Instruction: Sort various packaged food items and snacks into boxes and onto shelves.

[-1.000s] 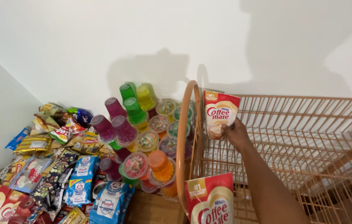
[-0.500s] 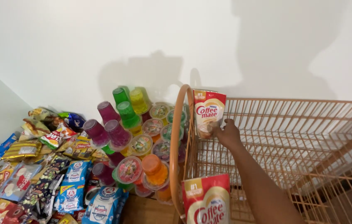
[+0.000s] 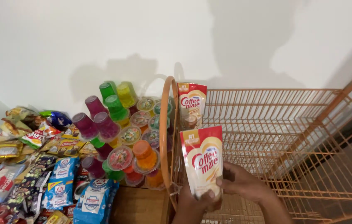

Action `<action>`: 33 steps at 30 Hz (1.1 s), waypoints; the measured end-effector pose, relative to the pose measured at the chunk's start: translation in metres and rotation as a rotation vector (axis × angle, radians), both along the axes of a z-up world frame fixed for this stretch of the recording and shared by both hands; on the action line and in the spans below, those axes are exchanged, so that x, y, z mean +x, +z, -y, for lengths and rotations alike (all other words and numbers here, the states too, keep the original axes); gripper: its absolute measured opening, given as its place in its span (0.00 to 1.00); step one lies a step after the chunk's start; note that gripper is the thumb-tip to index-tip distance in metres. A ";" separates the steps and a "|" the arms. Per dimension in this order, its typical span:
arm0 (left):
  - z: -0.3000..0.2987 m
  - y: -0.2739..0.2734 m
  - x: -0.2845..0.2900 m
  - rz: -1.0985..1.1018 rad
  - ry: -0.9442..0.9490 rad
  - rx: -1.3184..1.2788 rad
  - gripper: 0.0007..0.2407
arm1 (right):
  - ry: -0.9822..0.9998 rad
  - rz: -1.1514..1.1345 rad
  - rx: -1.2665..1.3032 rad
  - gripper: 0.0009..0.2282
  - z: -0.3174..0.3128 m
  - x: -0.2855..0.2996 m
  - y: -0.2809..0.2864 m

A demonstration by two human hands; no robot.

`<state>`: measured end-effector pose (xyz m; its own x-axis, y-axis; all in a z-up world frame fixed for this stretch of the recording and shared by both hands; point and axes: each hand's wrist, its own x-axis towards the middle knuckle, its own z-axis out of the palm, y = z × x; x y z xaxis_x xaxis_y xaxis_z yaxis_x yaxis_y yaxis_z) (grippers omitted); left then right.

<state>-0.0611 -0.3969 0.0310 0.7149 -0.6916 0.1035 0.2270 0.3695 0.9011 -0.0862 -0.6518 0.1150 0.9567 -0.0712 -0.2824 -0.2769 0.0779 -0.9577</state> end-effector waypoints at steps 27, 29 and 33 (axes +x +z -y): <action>0.063 -0.031 0.063 0.288 0.221 0.550 0.07 | -0.486 0.173 -0.316 0.10 0.130 0.182 -0.081; 0.064 -0.058 0.060 0.156 0.283 0.604 0.09 | -0.523 0.167 -0.364 0.10 0.141 0.190 -0.100; 0.050 -0.158 0.087 0.324 0.212 0.585 0.17 | -0.532 0.231 -0.376 0.10 0.163 0.219 -0.125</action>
<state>0.0262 -0.4464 -0.1271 0.8363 -0.5482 -0.0121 -0.1103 -0.1898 0.9756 0.1323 -0.8147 -0.0102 0.7971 -0.6009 0.0598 -0.0790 -0.2020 -0.9762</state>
